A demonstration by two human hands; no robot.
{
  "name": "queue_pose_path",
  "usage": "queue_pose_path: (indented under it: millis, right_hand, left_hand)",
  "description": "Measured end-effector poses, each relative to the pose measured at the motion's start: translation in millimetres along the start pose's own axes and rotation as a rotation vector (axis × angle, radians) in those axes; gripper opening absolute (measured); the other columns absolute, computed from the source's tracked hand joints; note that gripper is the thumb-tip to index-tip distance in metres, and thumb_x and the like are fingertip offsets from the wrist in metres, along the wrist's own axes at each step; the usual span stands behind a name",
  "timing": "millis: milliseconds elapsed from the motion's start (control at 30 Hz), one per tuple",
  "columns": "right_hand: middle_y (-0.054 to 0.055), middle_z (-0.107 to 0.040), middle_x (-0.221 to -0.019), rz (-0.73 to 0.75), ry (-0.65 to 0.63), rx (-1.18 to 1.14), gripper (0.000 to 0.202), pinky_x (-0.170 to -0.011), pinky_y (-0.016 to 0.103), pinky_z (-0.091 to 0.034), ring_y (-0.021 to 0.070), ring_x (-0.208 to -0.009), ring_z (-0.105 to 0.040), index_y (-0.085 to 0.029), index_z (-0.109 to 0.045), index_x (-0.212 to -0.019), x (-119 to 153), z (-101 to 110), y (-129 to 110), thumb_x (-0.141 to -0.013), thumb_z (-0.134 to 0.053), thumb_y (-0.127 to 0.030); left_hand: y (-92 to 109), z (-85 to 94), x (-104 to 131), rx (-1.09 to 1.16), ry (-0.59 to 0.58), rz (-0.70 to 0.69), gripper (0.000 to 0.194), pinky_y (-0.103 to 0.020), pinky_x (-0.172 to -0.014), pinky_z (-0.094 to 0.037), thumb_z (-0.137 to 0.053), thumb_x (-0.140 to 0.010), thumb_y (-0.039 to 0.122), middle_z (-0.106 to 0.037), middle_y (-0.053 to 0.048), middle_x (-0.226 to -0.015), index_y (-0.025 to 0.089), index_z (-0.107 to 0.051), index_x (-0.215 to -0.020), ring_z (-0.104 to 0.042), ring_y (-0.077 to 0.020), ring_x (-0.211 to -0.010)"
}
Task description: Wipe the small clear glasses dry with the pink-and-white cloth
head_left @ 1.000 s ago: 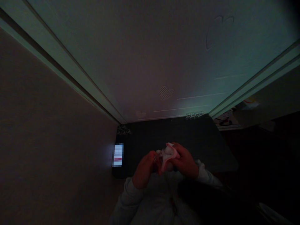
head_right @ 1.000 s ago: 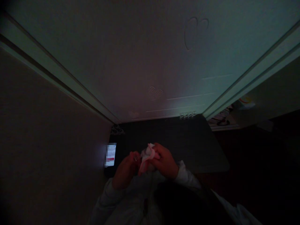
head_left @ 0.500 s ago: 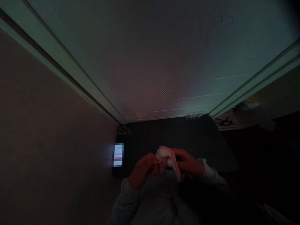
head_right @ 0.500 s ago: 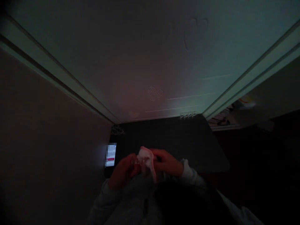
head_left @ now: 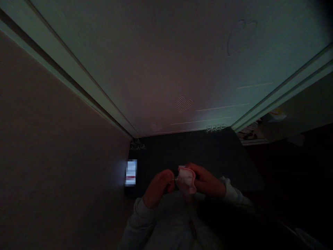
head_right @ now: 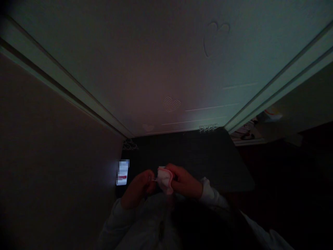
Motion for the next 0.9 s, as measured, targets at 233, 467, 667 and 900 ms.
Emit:
queue_pose_path:
  millis: [233,467,667,900]
  right_hand:
    - [-0.005,-0.048,-0.063,-0.058,0.146,0.038,0.007,-0.052,0.022,-0.033,0.0111,-0.056,-0.043,-0.02,-0.05,-0.068,-0.7,8.3,11.5,-0.064,-0.051,-0.015]
    - [-0.002,-0.058,-0.069,-0.116,-0.093,-0.146,0.022,-0.051,0.023,-0.039,0.0111,-0.052,-0.048,-0.02,-0.061,-0.091,-1.8,-7.1,11.1,-0.072,-0.05,-0.02]
    - [-0.003,-0.056,-0.071,-0.169,-0.002,-0.259,0.017,-0.053,0.022,-0.039,0.012,-0.06,-0.048,-0.018,-0.061,-0.08,-1.4,-5.9,20.0,-0.064,-0.056,-0.019]
    - [-0.005,-0.053,-0.065,-0.235,0.053,-0.365,0.016,-0.053,0.022,-0.036,0.0107,-0.057,-0.046,-0.018,-0.059,-0.076,-3.1,-5.7,27.1,-0.061,-0.056,-0.016]
  left_hand:
    - [8.3,17.2,-1.6,-0.049,0.18,-0.033,0.038,-0.024,-0.055,-0.036,-0.063,-0.073,0.053,-0.057,0.004,-0.054,0.015,-0.06,-0.08,-0.048,-0.0109,-0.052]
    - [11.0,22.0,1.5,-0.084,0.184,-0.04,0.028,-0.026,-0.06,-0.042,-0.072,-0.066,0.038,-0.065,0.001,-0.064,0.016,-0.065,-0.083,-0.055,-0.0125,-0.059]
    - [16.3,19.5,3.6,-0.11,0.183,-0.044,0.026,-0.027,-0.063,-0.046,-0.072,-0.066,0.034,-0.068,-0.001,-0.067,0.017,-0.065,-0.085,-0.06,-0.0153,-0.065]
    - [18.5,20.1,5.1,-0.174,0.192,-0.098,0.024,-0.03,-0.071,-0.048,-0.068,-0.069,0.029,-0.068,-0.001,-0.075,0.018,-0.064,-0.089,-0.062,-0.0172,-0.075]
Point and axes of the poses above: each hand's wrist, its own x-axis away from the middle knuckle, its own z-axis out of the back of the hand, y = z × x, the point moved 8 cm from there along -x, towards the middle knuckle
